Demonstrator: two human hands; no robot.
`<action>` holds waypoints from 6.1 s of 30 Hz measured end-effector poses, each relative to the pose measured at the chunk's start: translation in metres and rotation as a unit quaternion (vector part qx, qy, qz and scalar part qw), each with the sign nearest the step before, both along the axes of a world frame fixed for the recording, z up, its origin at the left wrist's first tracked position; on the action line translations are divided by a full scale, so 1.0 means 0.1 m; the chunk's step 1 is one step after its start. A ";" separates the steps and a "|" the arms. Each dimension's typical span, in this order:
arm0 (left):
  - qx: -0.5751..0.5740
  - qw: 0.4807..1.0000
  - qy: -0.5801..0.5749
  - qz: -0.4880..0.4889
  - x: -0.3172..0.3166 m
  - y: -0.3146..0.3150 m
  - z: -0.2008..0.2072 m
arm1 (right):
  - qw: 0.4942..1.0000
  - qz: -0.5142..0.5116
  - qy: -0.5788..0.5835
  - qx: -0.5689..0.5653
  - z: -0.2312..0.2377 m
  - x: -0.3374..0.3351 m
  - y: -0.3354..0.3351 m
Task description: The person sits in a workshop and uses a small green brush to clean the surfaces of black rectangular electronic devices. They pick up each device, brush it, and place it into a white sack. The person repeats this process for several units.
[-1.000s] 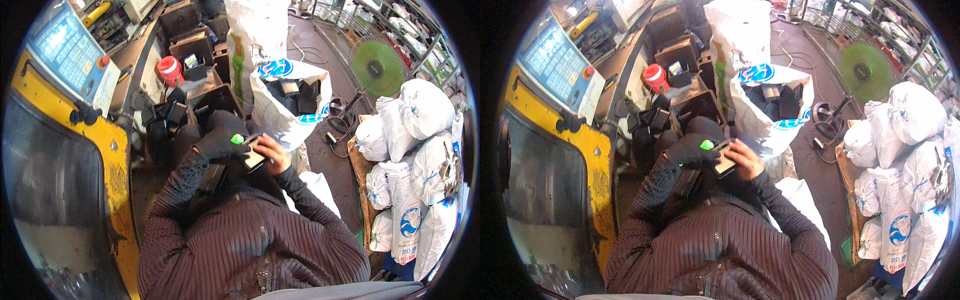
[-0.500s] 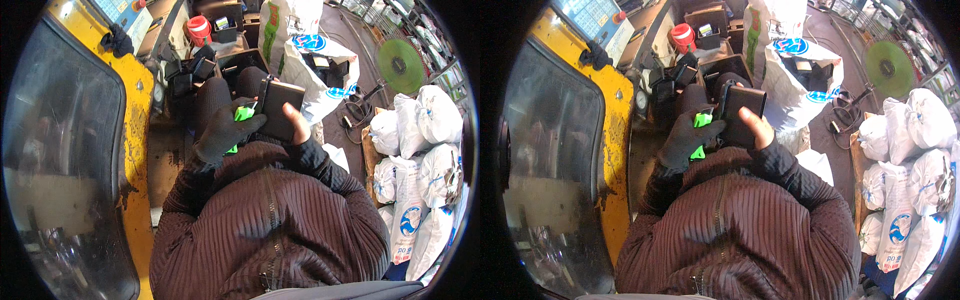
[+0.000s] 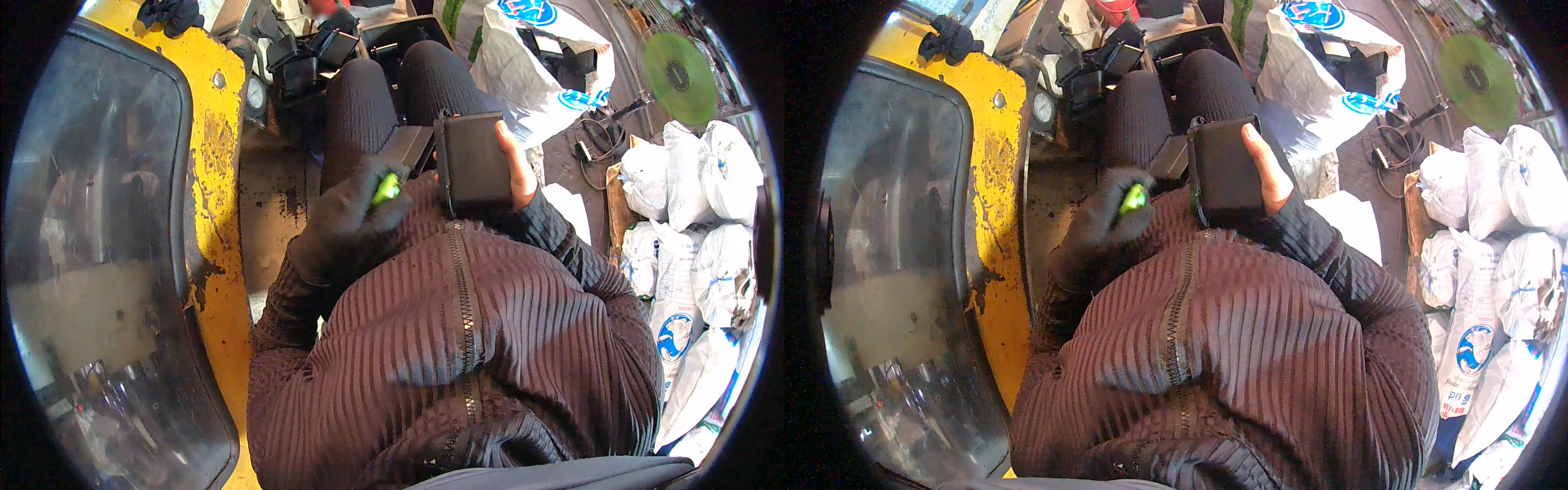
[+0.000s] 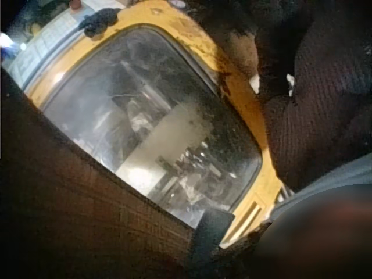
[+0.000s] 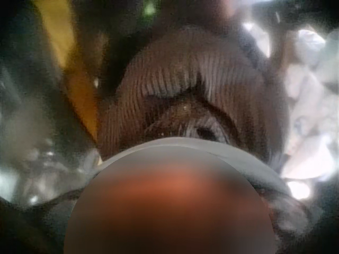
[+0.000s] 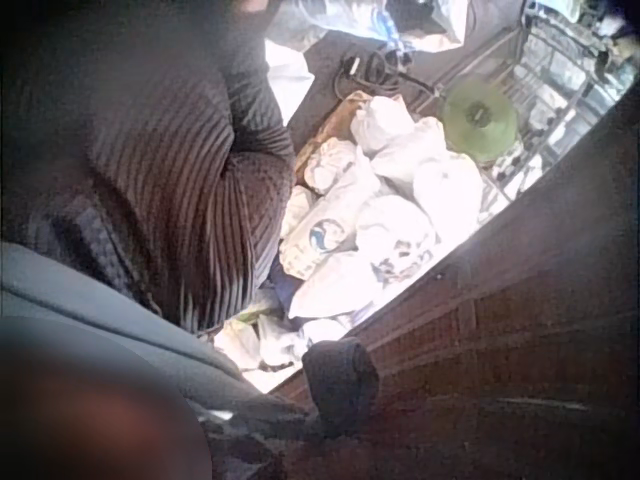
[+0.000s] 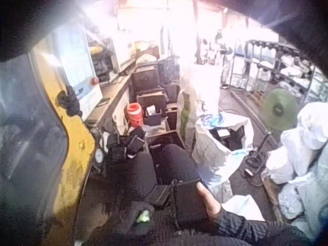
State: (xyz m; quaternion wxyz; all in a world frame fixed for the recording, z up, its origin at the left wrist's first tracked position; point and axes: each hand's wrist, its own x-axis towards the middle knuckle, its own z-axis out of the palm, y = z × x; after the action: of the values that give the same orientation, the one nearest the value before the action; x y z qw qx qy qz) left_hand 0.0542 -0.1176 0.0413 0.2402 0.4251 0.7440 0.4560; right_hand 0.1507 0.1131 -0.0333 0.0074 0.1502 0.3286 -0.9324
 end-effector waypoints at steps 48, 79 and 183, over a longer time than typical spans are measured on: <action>-0.012 0.949 0.314 -0.031 -0.28 0.31 -0.17 | 0.993 0.000 -0.119 0.024 -0.02 -0.02 -0.01; -0.193 0.977 0.086 -0.027 -0.78 0.53 -1.04 | 0.981 0.001 -0.148 -0.128 0.02 -0.07 0.12; 0.023 0.955 0.285 0.084 -0.11 0.94 -0.28 | 0.761 -0.227 0.131 0.594 -0.01 -0.43 0.06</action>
State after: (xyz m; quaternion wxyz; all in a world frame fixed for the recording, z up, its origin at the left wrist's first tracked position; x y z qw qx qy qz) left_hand 0.0427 -0.0232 0.0134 -0.0302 0.4789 0.8040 0.3513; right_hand 0.1076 0.1190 -0.0345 -0.3381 0.0711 0.7705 -0.5358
